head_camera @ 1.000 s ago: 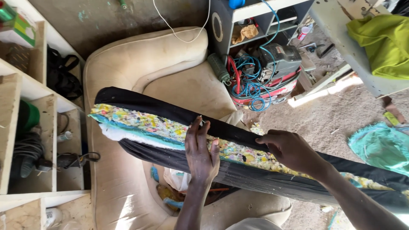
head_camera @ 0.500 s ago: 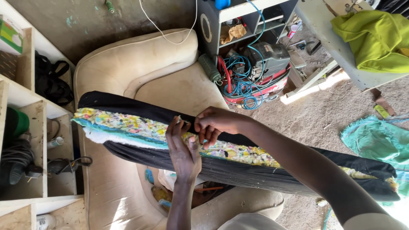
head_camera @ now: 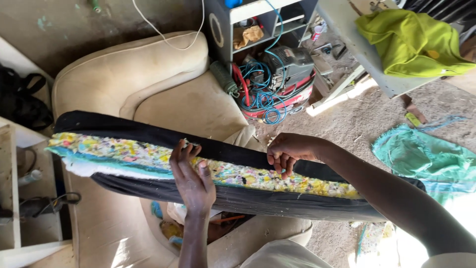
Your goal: The person is wrapping a black fabric cover over a long piece of upholstery foam, pulling it tight and smoothing it out.
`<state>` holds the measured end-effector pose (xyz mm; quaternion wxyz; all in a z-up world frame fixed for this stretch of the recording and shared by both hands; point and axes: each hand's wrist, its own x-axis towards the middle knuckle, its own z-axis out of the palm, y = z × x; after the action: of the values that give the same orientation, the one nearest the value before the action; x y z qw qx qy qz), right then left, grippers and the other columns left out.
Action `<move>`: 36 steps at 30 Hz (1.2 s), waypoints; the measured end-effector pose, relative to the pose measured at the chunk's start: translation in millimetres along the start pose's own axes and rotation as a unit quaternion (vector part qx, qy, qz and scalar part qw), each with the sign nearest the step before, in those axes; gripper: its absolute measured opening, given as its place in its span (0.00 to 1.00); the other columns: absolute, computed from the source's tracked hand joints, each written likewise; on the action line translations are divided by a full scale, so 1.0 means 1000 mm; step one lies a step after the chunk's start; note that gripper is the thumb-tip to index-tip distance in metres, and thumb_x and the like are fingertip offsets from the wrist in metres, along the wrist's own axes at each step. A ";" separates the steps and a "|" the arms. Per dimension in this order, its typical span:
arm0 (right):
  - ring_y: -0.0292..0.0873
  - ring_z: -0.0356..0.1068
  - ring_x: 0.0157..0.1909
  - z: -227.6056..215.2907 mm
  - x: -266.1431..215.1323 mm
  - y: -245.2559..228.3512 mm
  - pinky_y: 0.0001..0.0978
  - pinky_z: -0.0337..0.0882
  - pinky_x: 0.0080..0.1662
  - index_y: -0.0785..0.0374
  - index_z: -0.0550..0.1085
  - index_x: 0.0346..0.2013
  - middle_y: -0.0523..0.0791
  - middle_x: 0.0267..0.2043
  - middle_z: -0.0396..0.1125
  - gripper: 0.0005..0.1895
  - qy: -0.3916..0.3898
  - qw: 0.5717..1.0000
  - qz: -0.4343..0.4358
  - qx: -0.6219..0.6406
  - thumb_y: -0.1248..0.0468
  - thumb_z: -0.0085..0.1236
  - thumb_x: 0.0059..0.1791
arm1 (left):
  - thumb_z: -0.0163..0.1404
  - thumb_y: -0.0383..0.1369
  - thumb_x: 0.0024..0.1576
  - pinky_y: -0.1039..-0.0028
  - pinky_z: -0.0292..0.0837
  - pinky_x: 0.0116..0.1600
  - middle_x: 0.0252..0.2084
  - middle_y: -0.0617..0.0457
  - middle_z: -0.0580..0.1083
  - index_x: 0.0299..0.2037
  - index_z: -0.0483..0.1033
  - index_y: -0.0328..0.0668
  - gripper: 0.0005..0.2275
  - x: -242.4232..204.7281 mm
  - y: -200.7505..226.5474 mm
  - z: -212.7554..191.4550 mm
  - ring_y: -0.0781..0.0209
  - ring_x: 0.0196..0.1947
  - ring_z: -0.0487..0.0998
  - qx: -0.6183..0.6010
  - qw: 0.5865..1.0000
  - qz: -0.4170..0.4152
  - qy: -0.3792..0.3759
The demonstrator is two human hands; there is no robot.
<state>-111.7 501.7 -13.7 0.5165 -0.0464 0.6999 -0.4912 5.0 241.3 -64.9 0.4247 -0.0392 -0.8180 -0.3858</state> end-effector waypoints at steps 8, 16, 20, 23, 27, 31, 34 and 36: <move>0.60 0.80 0.32 -0.012 -0.022 0.038 0.50 0.81 0.37 0.72 0.77 0.36 0.61 0.28 0.75 0.12 0.038 0.998 -0.023 0.052 0.67 0.48 0.47 | 0.32 0.41 0.70 0.53 0.79 0.54 0.62 0.39 0.60 0.59 0.64 0.33 0.19 0.001 0.013 -0.009 0.45 0.50 0.82 0.040 0.999 -0.002 -0.012; 0.50 0.76 0.36 -0.004 -0.057 0.079 0.40 0.78 0.38 0.66 0.84 0.38 0.55 0.33 0.75 0.11 0.249 0.907 -0.280 -0.193 0.64 0.69 0.44 | 0.32 0.40 0.71 0.52 0.76 0.56 0.62 0.40 0.61 0.61 0.63 0.36 0.17 0.002 0.010 -0.016 0.45 0.52 0.81 0.020 0.999 -0.032 0.001; 0.48 0.71 0.40 0.013 -0.044 0.088 0.35 0.76 0.42 0.63 0.84 0.40 0.49 0.37 0.71 0.11 0.246 0.856 -0.375 -0.257 0.63 0.69 0.45 | 0.32 0.40 0.71 0.50 0.75 0.56 0.61 0.40 0.61 0.60 0.63 0.36 0.17 0.003 0.011 -0.009 0.44 0.52 0.81 0.022 1.000 -0.019 0.000; 0.46 0.71 0.38 0.013 -0.033 0.091 0.31 0.76 0.38 0.64 0.82 0.37 0.46 0.34 0.71 0.05 0.274 0.833 -0.393 -0.276 0.67 0.62 0.49 | 0.33 0.40 0.71 0.50 0.75 0.56 0.61 0.41 0.63 0.60 0.64 0.36 0.17 0.005 0.014 -0.005 0.44 0.51 0.81 0.030 0.999 -0.019 0.016; 0.49 0.70 0.37 0.009 -0.020 0.103 0.39 0.74 0.39 0.64 0.76 0.39 0.49 0.35 0.68 0.07 0.268 0.830 -0.415 -0.259 0.68 0.50 0.56 | 0.33 0.40 0.71 0.49 0.75 0.55 0.61 0.42 0.63 0.60 0.65 0.39 0.16 0.004 0.010 0.000 0.46 0.50 0.82 0.050 0.998 -0.030 0.028; 0.44 0.67 0.31 0.003 -0.027 0.100 0.38 0.70 0.35 0.63 0.75 0.38 0.48 0.29 0.68 0.07 0.301 0.841 -0.407 -0.192 0.69 0.48 0.57 | 0.30 0.46 0.71 0.45 0.64 0.64 0.57 0.45 0.67 0.59 0.67 0.41 0.20 0.004 0.007 0.009 0.48 0.51 0.80 0.143 0.989 -0.007 0.034; 0.39 0.69 0.30 0.003 -0.037 0.092 0.35 0.71 0.35 0.62 0.78 0.36 0.47 0.27 0.71 0.07 0.305 0.856 -0.385 -0.162 0.70 0.52 0.55 | 0.30 0.45 0.71 0.47 0.61 0.66 0.56 0.46 0.68 0.59 0.67 0.43 0.19 0.013 0.004 0.016 0.52 0.48 0.81 0.153 0.987 -0.002 0.041; 0.41 0.72 0.29 0.007 -0.035 0.095 0.35 0.72 0.35 0.61 0.79 0.35 0.48 0.27 0.74 0.06 0.293 0.864 -0.373 -0.171 0.71 0.55 0.53 | 0.30 0.46 0.71 0.47 0.61 0.67 0.56 0.46 0.69 0.59 0.67 0.43 0.19 0.015 0.000 0.018 0.51 0.47 0.81 0.158 0.987 -0.002 0.042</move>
<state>-48.3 566.6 -60.1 0.0497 -0.2452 0.8228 -0.5103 -16.4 249.5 -59.7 0.4587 0.0464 -0.8502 -0.2542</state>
